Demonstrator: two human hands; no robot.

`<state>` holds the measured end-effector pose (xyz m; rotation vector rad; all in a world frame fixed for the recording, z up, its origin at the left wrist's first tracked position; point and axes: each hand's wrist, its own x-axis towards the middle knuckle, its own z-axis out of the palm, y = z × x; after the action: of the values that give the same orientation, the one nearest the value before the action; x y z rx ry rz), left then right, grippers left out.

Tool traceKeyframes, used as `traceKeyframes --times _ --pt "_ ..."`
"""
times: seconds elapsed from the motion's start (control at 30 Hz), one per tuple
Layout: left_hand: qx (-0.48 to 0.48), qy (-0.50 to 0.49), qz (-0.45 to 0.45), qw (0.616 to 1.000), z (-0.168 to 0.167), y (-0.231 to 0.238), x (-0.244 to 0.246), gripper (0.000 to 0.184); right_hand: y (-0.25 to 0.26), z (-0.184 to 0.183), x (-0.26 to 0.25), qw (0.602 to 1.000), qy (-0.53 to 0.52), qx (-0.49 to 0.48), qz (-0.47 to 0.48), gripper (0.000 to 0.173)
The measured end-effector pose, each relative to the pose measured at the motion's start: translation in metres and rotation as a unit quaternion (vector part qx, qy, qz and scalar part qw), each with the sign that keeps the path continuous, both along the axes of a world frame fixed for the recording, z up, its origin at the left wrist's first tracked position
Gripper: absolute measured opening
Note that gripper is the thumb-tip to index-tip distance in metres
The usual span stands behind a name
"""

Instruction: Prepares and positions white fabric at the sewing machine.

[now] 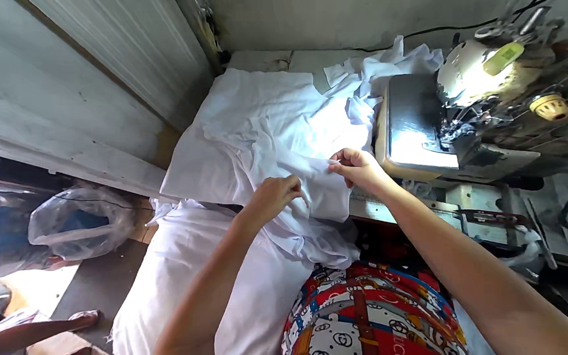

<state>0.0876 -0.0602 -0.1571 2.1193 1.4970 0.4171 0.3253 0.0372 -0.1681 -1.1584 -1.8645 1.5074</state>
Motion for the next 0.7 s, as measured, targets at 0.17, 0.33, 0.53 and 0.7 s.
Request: traceKeyframes --times 0.17,0.33,0.53,0.7 --pt "-0.011 0.013 -0.006 1.000 -0.008 0.002 0.000 0.019 -0.007 -0.008 0.001 0.992 0.036 -0.119 -0.016 0.019" --pt "-0.030 0.065 0.028 0.997 -0.019 -0.007 0.017 0.022 -0.014 -0.005 0.000 0.988 0.049 -0.139 -0.046 0.015" --pt "0.007 0.007 0.044 0.999 0.003 -0.009 0.003 0.010 -0.017 0.010 0.000 0.986 0.089 -0.138 -0.036 0.016" --pt "0.082 -0.084 0.022 0.993 0.028 -0.002 0.001 0.008 -0.023 0.014 0.004 0.989 0.115 -0.091 -0.028 0.019"
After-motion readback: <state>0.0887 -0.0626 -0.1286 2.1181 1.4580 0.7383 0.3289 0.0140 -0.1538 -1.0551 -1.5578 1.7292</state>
